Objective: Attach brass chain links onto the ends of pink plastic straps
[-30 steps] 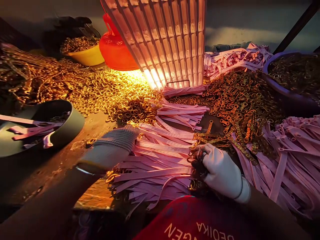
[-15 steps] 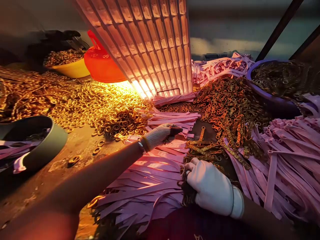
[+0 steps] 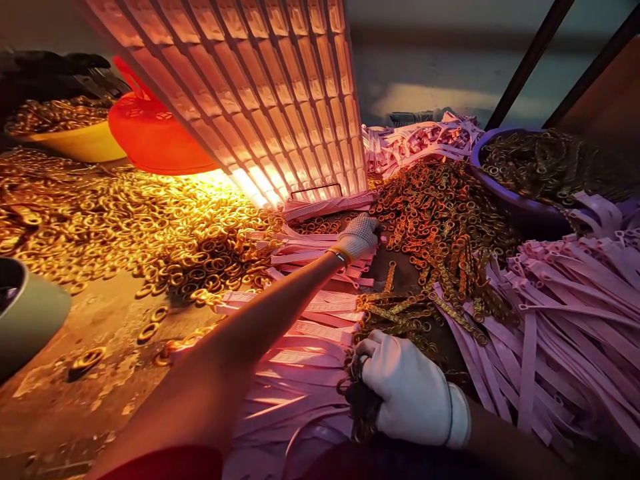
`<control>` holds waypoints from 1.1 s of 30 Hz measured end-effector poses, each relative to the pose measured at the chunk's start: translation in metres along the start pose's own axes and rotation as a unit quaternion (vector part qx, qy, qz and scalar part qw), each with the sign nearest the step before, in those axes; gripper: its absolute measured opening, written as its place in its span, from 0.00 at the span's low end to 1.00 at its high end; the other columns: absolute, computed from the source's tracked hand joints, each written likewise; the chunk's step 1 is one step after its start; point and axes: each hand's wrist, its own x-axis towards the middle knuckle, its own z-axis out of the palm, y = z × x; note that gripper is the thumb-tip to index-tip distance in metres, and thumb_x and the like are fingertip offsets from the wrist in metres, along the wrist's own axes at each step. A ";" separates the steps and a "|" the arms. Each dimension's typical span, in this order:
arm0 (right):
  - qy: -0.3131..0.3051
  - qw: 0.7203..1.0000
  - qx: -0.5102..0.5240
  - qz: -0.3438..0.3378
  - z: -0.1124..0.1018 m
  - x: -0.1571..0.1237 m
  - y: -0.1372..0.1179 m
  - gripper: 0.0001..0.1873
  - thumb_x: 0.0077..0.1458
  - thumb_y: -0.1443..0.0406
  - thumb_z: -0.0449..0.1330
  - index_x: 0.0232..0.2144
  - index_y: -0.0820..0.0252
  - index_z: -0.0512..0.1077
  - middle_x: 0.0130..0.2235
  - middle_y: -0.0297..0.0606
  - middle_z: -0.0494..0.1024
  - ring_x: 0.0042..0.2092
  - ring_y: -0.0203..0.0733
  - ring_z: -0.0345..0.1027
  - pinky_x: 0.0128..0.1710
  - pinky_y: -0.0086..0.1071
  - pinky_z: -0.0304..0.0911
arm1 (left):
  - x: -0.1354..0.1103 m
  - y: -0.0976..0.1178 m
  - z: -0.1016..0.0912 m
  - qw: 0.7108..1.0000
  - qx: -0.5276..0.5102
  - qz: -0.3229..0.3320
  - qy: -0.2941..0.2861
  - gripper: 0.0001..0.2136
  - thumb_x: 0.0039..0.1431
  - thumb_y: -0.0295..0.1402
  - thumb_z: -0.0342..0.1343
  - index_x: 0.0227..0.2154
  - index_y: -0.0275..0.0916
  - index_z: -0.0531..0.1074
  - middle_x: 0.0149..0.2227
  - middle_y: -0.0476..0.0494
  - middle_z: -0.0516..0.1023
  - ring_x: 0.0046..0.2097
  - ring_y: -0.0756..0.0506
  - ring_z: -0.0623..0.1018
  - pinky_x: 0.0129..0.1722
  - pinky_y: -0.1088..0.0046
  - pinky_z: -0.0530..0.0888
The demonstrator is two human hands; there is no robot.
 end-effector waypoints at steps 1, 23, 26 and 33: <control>0.000 1.000 0.000 -0.002 0.000 0.000 0.000 0.09 0.43 0.68 0.58 0.32 0.61 0.72 0.41 0.47 0.77 0.42 0.49 0.69 0.38 0.35 0.66 | 0.003 0.003 0.002 1.000 0.013 -0.002 -0.012 0.06 0.50 0.29 0.61 0.32 0.35 0.78 0.39 0.37 0.77 0.47 0.39 0.74 0.46 0.69 0.70; 0.209 0.968 0.098 0.094 -0.011 0.054 0.030 0.17 0.47 0.79 0.52 0.35 0.61 0.73 0.38 0.43 0.78 0.43 0.44 0.71 0.43 0.31 0.63 | -0.218 -0.002 -0.060 0.832 -0.525 -0.176 -0.025 0.14 0.54 0.43 0.61 0.32 0.37 0.70 0.22 0.54 0.62 0.18 0.56 0.59 0.16 0.81 0.54; 0.141 0.984 0.005 0.109 -0.013 0.062 0.019 0.15 0.50 0.77 0.52 0.37 0.63 0.73 0.38 0.45 0.78 0.41 0.47 0.72 0.38 0.33 0.63 | -0.230 -0.006 -0.047 0.830 -0.527 -0.180 -0.039 0.13 0.55 0.44 0.58 0.33 0.37 0.70 0.23 0.52 0.66 0.19 0.55 0.61 0.17 0.80 0.57; 0.090 0.983 -0.143 0.074 -0.006 0.066 0.015 0.11 0.58 0.76 0.50 0.34 0.65 0.72 0.33 0.49 0.76 0.36 0.49 0.71 0.29 0.35 0.60 | -0.224 -0.013 -0.036 0.963 -0.265 -0.031 -0.037 0.11 0.59 0.40 0.54 0.28 0.37 0.72 0.27 0.46 0.75 0.28 0.50 0.70 0.29 0.75 0.67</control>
